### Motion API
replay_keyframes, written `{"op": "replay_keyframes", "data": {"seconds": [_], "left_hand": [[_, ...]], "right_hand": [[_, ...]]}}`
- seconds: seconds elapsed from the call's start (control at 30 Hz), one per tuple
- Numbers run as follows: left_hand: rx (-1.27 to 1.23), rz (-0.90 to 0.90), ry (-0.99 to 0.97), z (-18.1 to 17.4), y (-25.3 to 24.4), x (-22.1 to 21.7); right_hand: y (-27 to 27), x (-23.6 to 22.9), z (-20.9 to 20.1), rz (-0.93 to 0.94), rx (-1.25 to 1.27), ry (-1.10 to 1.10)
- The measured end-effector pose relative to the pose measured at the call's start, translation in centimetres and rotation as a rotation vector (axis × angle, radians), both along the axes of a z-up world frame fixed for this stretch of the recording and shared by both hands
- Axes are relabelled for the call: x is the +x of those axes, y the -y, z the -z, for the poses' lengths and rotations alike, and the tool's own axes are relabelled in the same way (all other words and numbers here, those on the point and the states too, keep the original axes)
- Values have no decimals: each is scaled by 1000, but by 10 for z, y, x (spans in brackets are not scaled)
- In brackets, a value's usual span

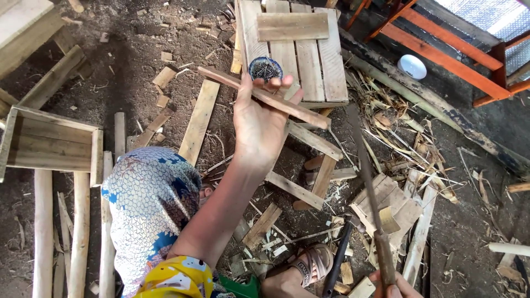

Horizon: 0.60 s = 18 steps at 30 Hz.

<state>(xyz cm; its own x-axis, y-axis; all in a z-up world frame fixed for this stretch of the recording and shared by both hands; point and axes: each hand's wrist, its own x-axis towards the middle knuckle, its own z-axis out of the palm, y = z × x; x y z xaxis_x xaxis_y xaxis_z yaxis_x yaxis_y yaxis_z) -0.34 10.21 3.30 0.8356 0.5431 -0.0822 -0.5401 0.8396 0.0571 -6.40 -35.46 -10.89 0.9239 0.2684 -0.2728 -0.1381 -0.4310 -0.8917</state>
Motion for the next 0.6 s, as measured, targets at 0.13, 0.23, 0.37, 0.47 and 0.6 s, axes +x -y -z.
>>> {"op": "replay_keyframes", "data": {"seconds": [0.13, 0.23, 0.37, 0.47, 0.6], "left_hand": [[244, 120, 401, 8, 12, 3], [370, 216, 524, 9, 41, 1], [297, 321, 487, 12, 74, -8], [298, 269, 450, 16, 89, -15], [317, 301, 341, 23, 97, -23]], "right_hand": [[-10, 18, -18, -31, 280, -120], [-68, 16, -81, 108, 373, -207], [-135, 38, -135, 147, 632, -242], [-170, 57, -158, 32, 718, -177], [-186, 74, -156, 39, 583, -61]]}}
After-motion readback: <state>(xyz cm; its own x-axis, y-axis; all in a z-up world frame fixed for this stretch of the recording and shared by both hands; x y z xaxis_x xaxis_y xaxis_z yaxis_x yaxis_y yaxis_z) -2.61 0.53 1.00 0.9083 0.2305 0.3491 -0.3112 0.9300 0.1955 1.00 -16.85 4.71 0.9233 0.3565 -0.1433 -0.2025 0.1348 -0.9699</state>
